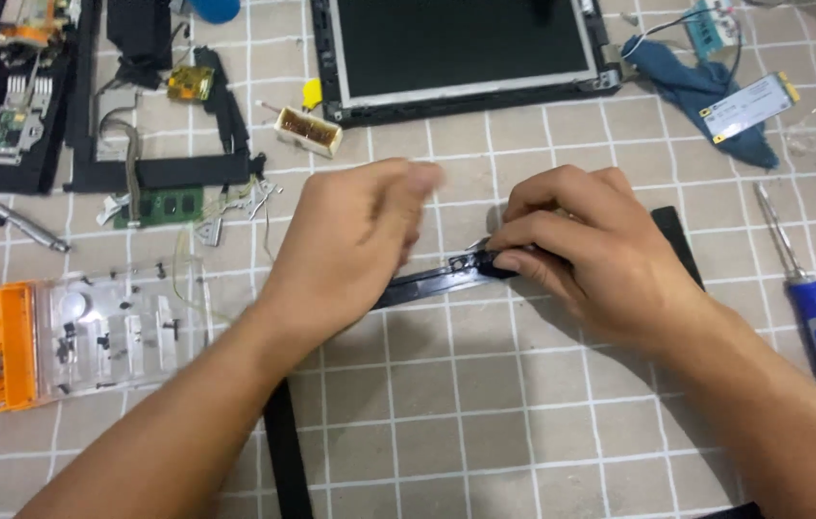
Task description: Soldering small components and assembling a circuit board into a laptop screen bezel.
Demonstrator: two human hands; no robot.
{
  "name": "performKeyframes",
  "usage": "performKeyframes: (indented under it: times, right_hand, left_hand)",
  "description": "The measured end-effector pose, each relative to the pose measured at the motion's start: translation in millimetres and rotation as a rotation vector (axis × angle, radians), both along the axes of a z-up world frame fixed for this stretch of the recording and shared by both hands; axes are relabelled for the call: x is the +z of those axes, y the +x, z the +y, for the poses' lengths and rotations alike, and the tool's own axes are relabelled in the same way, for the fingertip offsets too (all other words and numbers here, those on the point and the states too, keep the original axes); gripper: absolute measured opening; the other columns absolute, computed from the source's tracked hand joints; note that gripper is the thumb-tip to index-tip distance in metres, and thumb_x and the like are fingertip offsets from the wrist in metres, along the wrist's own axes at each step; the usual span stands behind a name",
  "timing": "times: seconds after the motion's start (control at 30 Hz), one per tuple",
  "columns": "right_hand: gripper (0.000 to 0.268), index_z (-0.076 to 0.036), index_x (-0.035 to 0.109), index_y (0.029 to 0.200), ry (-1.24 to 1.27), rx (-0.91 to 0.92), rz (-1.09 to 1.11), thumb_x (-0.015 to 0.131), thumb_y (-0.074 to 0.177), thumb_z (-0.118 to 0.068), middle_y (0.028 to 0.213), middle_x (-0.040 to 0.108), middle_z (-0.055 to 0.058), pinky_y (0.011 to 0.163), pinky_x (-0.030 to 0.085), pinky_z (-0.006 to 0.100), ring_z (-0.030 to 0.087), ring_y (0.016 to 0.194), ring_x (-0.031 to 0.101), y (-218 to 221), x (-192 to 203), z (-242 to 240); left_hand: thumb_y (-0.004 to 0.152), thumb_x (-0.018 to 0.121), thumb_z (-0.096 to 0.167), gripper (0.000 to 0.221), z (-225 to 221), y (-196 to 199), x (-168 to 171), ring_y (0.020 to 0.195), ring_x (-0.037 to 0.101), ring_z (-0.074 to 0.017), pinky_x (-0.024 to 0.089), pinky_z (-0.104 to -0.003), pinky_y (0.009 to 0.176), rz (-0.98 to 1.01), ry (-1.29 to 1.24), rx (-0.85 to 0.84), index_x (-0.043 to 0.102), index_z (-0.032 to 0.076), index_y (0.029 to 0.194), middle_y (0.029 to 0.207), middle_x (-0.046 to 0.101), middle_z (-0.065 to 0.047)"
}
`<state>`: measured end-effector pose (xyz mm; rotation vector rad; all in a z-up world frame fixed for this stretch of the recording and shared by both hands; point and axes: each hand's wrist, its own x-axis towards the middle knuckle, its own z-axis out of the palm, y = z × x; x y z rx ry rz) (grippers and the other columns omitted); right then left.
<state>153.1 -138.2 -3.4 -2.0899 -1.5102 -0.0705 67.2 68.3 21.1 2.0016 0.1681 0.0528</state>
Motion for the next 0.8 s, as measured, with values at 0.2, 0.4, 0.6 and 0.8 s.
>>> performKeyframes:
  times: [0.2, 0.4, 0.6, 0.8]
  right_hand:
    - [0.011, -0.01, 0.068, 0.099, 0.012, -0.021, -0.109, 0.067, 0.09, -0.017, 0.101, 0.059, 0.009, 0.08, 0.037, 0.037, 0.022, 0.095, 0.058, -3.8, -0.3, 2.0]
    - [0.012, -0.005, 0.066, 0.096, 0.014, 0.044, -0.077, 0.07, 0.086, -0.011, 0.093, 0.061, 0.009, 0.077, 0.044, 0.038, 0.026, 0.085, 0.056, -5.0, 0.4, 1.9]
    - [0.009, -0.011, 0.066, 0.095, -0.067, 0.031, -0.079, 0.068, 0.087, -0.016, 0.091, 0.063, 0.002, 0.074, 0.039, 0.035, 0.021, 0.086, 0.056, -2.3, 3.8, 0.4]
    - [0.012, -0.016, 0.067, 0.094, -0.212, 0.054, -0.147, 0.067, 0.087, -0.026, 0.087, 0.063, -0.002, 0.071, 0.036, 0.034, 0.017, 0.084, 0.06, 2.7, 13.3, 2.3]
  left_hand:
    - [0.083, 0.067, 0.02, 0.022, 10.4, 0.0, 8.1, 0.1, 0.055, -0.024, 0.037, -0.045, 0.085, 0.061, 0.576, -0.361, 0.058, 0.018, 0.103, 0.103, 0.064, 0.001]
    - [0.084, 0.068, 0.027, 0.023, 14.0, -2.0, 9.9, 0.102, 0.054, -0.0265, 0.04, -0.045, 0.083, 0.106, 0.693, -0.462, 0.061, 0.018, 0.104, 0.105, 0.06, -0.001]
    - [0.08, 0.073, 0.03, 0.038, 14.5, -1.4, 7.6, 0.109, 0.051, -0.0277, 0.04, -0.046, 0.086, 0.048, 0.754, -0.499, 0.061, 0.016, 0.113, 0.111, 0.058, -0.003]
    - [0.081, 0.071, 0.026, 0.034, 16.6, -0.1, 10.2, 0.112, 0.041, -0.0249, 0.034, -0.042, 0.093, 0.063, 0.56, -0.545, 0.061, 0.018, 0.113, 0.117, 0.049, -0.002]
